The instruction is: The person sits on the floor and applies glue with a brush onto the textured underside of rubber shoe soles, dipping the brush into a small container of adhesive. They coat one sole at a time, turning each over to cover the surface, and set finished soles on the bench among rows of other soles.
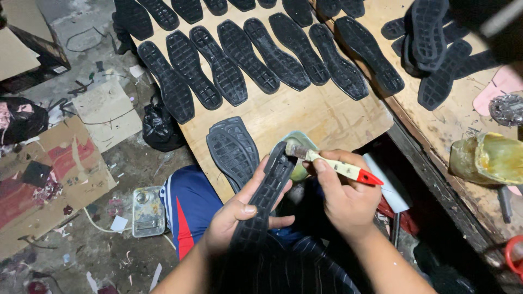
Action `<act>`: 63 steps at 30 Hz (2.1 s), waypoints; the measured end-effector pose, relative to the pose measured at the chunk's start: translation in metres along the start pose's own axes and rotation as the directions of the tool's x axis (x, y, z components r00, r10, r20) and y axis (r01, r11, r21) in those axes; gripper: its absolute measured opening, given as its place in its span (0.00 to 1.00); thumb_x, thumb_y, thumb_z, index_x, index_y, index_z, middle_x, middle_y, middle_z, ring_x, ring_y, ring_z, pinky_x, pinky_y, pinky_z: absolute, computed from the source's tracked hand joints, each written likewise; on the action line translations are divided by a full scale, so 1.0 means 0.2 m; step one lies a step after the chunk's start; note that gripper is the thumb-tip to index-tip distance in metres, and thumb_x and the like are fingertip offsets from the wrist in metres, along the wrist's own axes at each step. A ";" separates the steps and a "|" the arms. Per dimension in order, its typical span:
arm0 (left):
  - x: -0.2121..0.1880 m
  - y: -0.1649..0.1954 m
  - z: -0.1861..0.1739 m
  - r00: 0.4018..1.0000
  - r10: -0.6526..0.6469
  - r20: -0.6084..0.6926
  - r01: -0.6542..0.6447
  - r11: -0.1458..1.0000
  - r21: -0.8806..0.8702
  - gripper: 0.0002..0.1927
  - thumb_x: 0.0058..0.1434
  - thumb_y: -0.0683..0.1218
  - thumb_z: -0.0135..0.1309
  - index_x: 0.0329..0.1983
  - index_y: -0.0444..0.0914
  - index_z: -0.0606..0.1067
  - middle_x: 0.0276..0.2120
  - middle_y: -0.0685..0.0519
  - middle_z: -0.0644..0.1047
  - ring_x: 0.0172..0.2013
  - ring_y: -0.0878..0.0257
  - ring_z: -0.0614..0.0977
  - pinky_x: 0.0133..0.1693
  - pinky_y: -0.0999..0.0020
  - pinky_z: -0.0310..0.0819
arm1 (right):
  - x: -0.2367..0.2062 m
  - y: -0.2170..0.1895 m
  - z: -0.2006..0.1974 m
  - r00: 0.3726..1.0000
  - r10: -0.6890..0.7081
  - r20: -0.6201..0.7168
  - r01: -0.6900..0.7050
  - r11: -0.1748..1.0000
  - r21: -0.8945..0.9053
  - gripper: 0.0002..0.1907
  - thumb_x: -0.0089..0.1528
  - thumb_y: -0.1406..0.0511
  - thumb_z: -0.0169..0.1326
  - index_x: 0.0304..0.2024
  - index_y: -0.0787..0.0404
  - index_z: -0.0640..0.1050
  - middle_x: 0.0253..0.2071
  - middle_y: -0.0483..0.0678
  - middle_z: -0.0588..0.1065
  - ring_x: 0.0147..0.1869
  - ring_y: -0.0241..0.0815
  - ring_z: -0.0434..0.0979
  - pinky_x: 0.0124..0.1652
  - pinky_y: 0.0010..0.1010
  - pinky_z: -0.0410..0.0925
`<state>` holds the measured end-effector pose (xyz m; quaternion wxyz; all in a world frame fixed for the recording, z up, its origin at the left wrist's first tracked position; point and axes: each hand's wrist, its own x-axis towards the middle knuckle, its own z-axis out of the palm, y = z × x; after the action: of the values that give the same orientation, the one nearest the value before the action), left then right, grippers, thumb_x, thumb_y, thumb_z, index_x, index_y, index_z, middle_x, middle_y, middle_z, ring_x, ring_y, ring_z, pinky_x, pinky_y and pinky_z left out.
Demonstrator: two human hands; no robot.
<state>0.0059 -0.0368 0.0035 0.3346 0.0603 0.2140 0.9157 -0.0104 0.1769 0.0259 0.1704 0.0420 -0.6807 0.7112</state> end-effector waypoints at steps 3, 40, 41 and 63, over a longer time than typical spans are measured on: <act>0.00 0.00 -0.02 1.000 0.018 0.023 -0.019 0.999 0.033 0.53 0.58 0.45 0.51 0.83 0.44 0.38 0.78 0.47 0.51 0.75 0.52 0.55 0.65 0.40 0.64 | 0.00 0.02 -0.01 0.999 -0.004 -0.035 -0.007 0.952 -0.306 0.06 0.69 0.73 0.56 0.47 0.71 0.76 0.39 0.53 0.81 0.42 0.38 0.80 0.45 0.27 0.74; -0.01 0.04 -0.05 0.996 -0.048 -0.077 0.041 0.995 -0.095 0.53 0.53 0.48 0.51 0.82 0.43 0.42 0.74 0.44 0.57 0.71 0.53 0.61 0.66 0.35 0.57 | -0.04 0.03 -0.23 0.976 0.044 0.212 -0.049 0.999 0.017 0.09 0.60 0.75 0.55 0.44 0.66 0.75 0.52 0.55 0.76 0.55 0.46 0.78 0.57 0.39 0.71; -0.01 0.04 -0.04 0.996 -0.053 -0.071 0.046 0.995 -0.093 0.54 0.53 0.48 0.51 0.82 0.43 0.42 0.74 0.45 0.57 0.71 0.53 0.61 0.66 0.35 0.57 | -0.04 0.01 -0.22 0.971 0.001 0.241 0.028 0.993 -0.116 0.09 0.60 0.75 0.56 0.43 0.66 0.76 0.52 0.56 0.76 0.56 0.47 0.77 0.57 0.38 0.71; 0.01 -0.07 -0.17 1.000 0.027 0.011 -0.021 0.914 -0.405 0.46 0.61 0.42 0.44 0.84 0.44 0.45 0.70 0.43 0.62 0.68 0.49 0.67 0.72 0.46 0.56 | -0.06 -0.12 -0.10 0.887 -0.140 0.441 0.330 0.859 -0.391 0.11 0.59 0.73 0.60 0.44 0.65 0.78 0.50 0.55 0.79 0.54 0.49 0.82 0.53 0.32 0.73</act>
<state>0.0033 -0.0386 -0.0333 0.3302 -0.0003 0.0164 0.9438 0.0109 0.1953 0.0434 0.1210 0.2287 -0.8376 0.4811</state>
